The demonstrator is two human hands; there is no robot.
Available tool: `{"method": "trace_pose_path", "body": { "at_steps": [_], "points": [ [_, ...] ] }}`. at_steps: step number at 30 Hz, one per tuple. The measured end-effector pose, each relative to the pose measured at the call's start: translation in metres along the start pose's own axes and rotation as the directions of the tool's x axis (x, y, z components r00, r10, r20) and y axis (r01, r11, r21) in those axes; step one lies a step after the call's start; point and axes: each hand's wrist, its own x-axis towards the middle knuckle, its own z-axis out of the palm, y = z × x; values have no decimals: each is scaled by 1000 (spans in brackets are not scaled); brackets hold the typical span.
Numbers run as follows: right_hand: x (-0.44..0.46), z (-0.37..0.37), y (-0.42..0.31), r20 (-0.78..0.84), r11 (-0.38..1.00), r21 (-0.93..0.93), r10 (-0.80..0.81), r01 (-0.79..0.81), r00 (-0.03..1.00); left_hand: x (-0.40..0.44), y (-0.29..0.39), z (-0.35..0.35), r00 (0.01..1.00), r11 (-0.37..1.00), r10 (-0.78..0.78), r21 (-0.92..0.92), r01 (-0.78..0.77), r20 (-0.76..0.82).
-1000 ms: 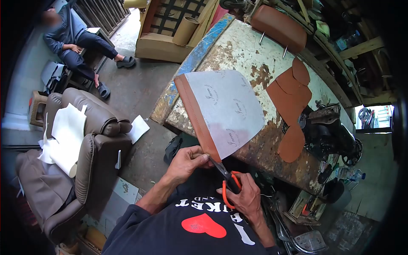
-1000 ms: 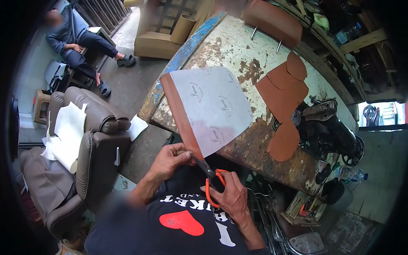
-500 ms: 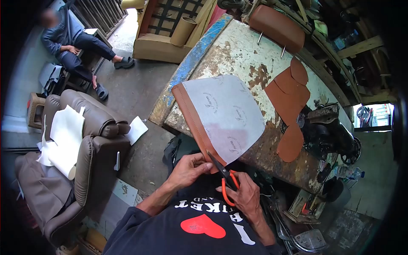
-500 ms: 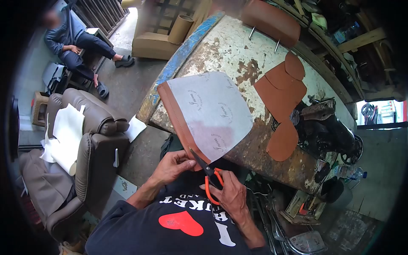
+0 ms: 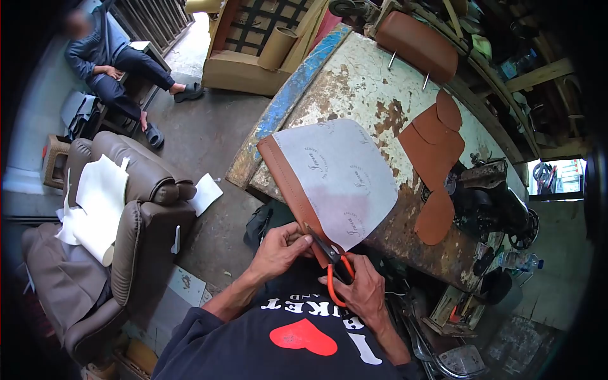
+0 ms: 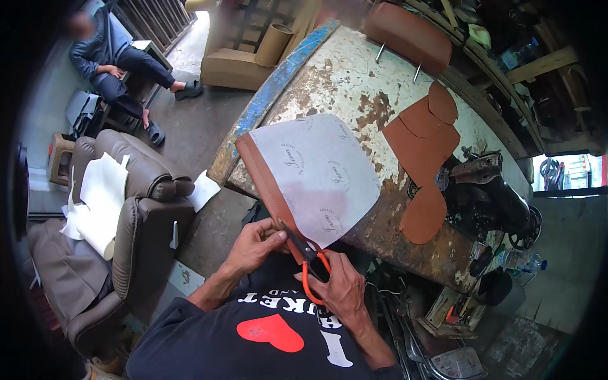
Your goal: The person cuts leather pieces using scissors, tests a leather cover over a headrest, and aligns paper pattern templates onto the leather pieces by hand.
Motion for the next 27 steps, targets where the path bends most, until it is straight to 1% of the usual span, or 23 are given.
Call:
{"method": "trace_pose_path", "body": {
  "at_steps": [4, 6, 7, 9, 10, 12, 15, 17, 19, 21, 22, 24, 25, 27],
  "points": [
    [-7, 4, 8, 54, 997, 56, 44, -47, 998, 0, -1, 2, 1000, 999, -14, -38, 14, -5],
    [-10, 6, 11, 58, 997, 72, 26, -30, 998, 0, 6, 6, 993, 990, -17, -144, 1, -115],
    [-10, 6, 10, 58, 997, 72, 29, -33, 998, 2, 6, 5, 993, 990, -19, -144, 3, -113],
    [-8, 5, 6, 16, 998, 59, 36, -37, 999, 5, 7, 0, 985, 997, 54, -39, -61, -161],
    [-4, 4, 2, 13, 998, 56, 38, -39, 999, 5, 6, 0, 986, 997, 55, -40, -62, -157],
    [4, 1, -6, 28, 999, -5, 34, -34, 999, 3, 4, 0, 993, 998, 38, -42, -43, -116],
    [8, 5, -5, 36, 1000, -1, 15, -15, 999, 1, 3, -3, 994, 997, 43, -65, -50, -102],
    [8, 7, -1, 48, 1000, 5, 3, -4, 999, -1, 4, -4, 993, 996, 43, -71, -51, -114],
    [3, 10, 6, 78, 998, 58, 6, -11, 997, 0, 4, -5, 992, 996, 41, -76, -51, -118],
    [3, 11, 5, 80, 998, 67, 0, -5, 997, 2, 3, -5, 986, 985, 36, -163, -63, -165],
    [2, 10, 4, 78, 997, 75, -2, -4, 997, 3, 2, -5, 986, 984, 34, -165, -61, -163],
    [4, 9, -3, 56, 998, 61, 8, -11, 998, 6, 3, -4, 976, 986, 81, -124, -107, -203],
    [7, 9, -7, 35, 999, 51, 15, -16, 999, 6, 3, -4, 976, 986, 83, -125, -110, -199],
    [13, 8, -12, 23, 999, 37, 9, -9, 1000, 1, 1, -5, 991, 986, 70, -141, -86, -118]
  ]
}}
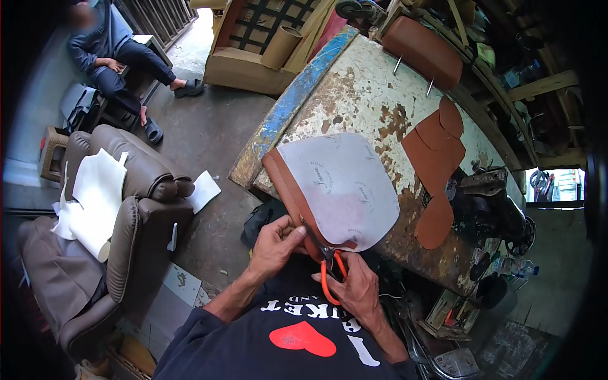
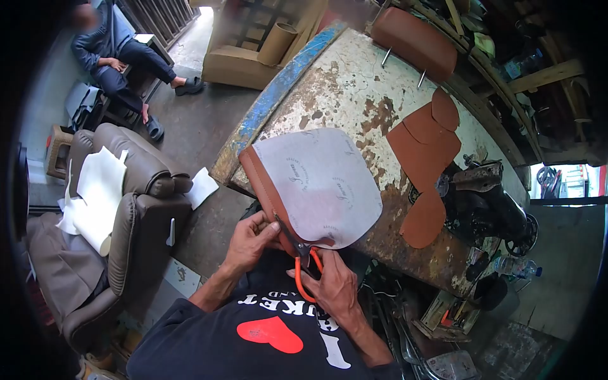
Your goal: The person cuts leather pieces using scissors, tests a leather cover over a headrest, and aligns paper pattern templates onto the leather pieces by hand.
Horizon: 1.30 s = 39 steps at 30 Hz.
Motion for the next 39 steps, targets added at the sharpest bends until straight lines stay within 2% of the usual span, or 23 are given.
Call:
{"method": "trace_pose_path", "body": {
  "at_steps": [3, 6, 7, 10, 11, 13, 14, 21, 24, 26, 28, 29, 31, 33, 39],
  "points": [
    [6, 2, -3, -4, 1000, -20, -20, 20, 1000, -2, -2, -2, 1000, 1000, -1, -17, 1, 9],
    [0, 4, 4, 48, 999, 46, 9, -11, 999, -3, 1, 1, 1000, 999, 9, -37, -10, -20],
    [-2, 4, 5, 62, 999, 43, -31, 29, 998, -2, 3, 0, 1000, 999, 10, -39, -11, -19],
    [-6, 5, 2, 66, 998, 41, -55, 53, 996, 7, 7, -2, 981, 995, 88, -30, -95, -174],
    [-6, 5, 0, 55, 998, 41, -50, 48, 997, 6, 9, -2, 981, 995, 89, -31, -95, -170],
    [-2, 6, -5, 53, 1000, 17, 2, -3, 999, 4, 16, -3, 991, 992, 69, 112, -57, -113],
    [-1, 6, -6, 58, 999, -1, 55, -55, 997, 3, 17, -2, 991, 992, 70, 113, -57, -110],
    [4, 11, -5, 5, 999, -39, -12, 12, 1000, -5, 19, -4, 997, 997, 56, 51, -54, -55],
    [2, 16, 3, 18, 998, 51, -23, 22, 1000, -3, 21, -4, 997, 998, 55, 17, -54, -55],
    [2, 19, 4, -52, 991, 100, -89, 94, 995, 1, 22, -5, 997, 998, 51, -29, -53, -60],
    [0, 20, 3, -48, 993, 77, -89, 93, 995, 6, 21, -6, 969, 984, 152, -63, -167, -196],
    [1, 20, 1, -43, 994, 55, -93, 95, 995, 6, 24, -6, 969, 983, 156, -61, -171, -191],
    [6, 19, -4, -78, 992, 59, -111, 116, 991, 2, 29, -6, 975, 986, 153, 95, -139, -163],
    [10, 18, -7, -39, 993, 4, -114, 114, 993, 1, 30, -6, 974, 986, 158, 76, -147, -161],
    [15, 24, -3, -44, 993, 42, -112, 114, 993, -4, 34, -8, 976, 986, 166, 13, -166, -138]
  ]
}}
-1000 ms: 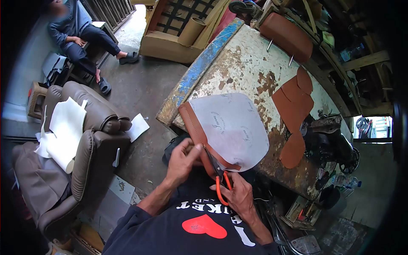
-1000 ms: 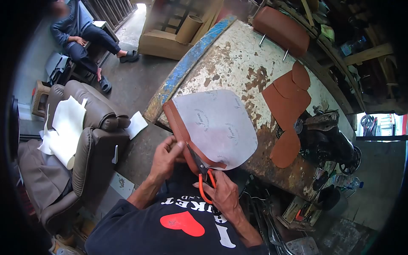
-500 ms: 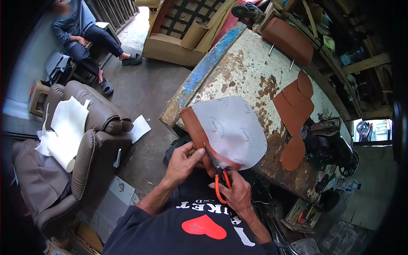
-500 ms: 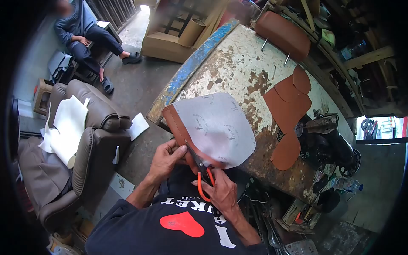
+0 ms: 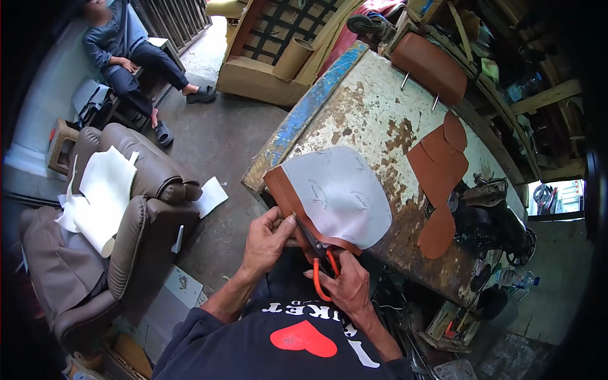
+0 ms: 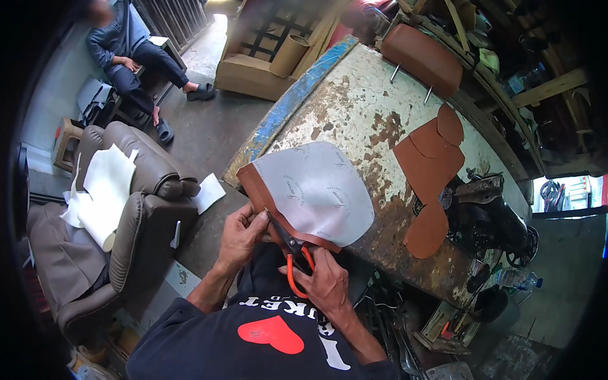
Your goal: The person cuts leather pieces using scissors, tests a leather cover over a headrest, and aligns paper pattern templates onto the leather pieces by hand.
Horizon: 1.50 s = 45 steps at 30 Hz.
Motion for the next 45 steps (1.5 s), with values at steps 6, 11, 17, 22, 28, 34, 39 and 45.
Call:
{"method": "trace_pose_path", "body": {
  "at_steps": [6, 11, 17, 22, 28, 34, 39, 45],
  "points": [
    [0, 0, 2, 10, 996, 86, 0, -1, 1000, 5, -1, 1, 996, 999, 50, 18, -49, -71],
    [11, -3, -6, 17, 998, 66, 6, -7, 1000, 1, 9, 5, 999, 999, 36, 15, -36, -13],
    [17, -6, -8, 31, 999, 46, -7, 6, 1000, -2, 13, 0, 998, 999, 43, 32, -44, 39],
    [15, -4, -3, 10, 992, 126, -31, 29, 999, 2, 16, 2, 999, 999, 39, -6, -39, -14],
    [18, -3, -10, 3, 994, 96, -50, 49, 999, 4, 25, 1, 992, 982, 122, 148, -114, -42],
    [27, 3, -6, -8, 977, 172, -129, 128, 992, -3, 25, -2, 991, 974, 129, 192, -122, -25],
    [22, 8, 3, 11, 971, 210, -121, 116, 993, -2, 30, 9, 978, 984, 169, 70, -161, -121],
    [34, 2, -13, -89, 969, 171, -168, 181, 982, 0, 29, 4, 967, 963, 218, 189, -192, -130]
  ]
}}
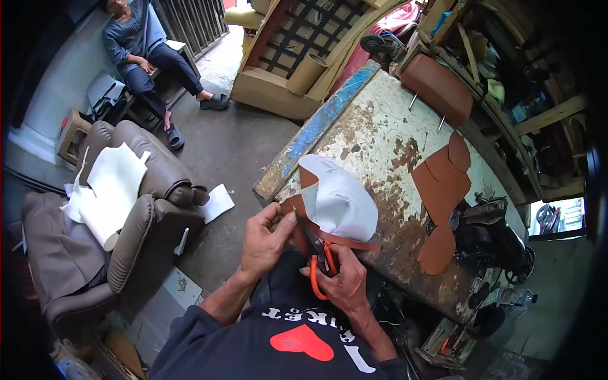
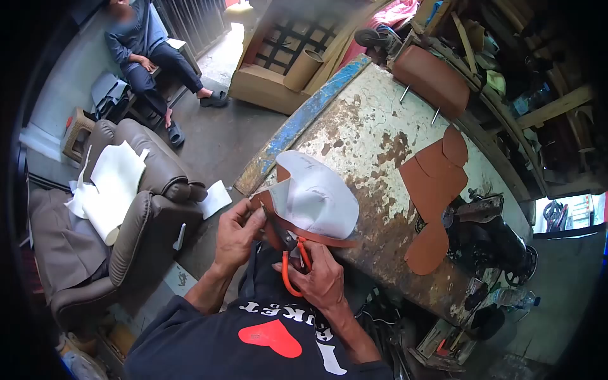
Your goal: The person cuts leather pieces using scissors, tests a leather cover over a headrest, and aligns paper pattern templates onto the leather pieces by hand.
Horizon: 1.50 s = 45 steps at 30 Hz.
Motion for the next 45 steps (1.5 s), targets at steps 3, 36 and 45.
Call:
{"method": "trace_pose_path", "body": {
  "at_steps": [3, 36, 45],
  "points": [
    [4, 1, -2, 2, 1000, -6, -21, 21, 1000, -5, 3, 2, 1000, 1000, -8, 21, 7, 19],
    [-142, -297, 85, -983, 534, -185, -88, -825, 164, 75, 73, -60, 898, 895, 434, 153, -419, -80],
    [-243, -437, 212, -975, -172, 77, 191, -982, -110, 43, 79, -52, 790, 849, 500, 21, -528, -355]
  ]
}}
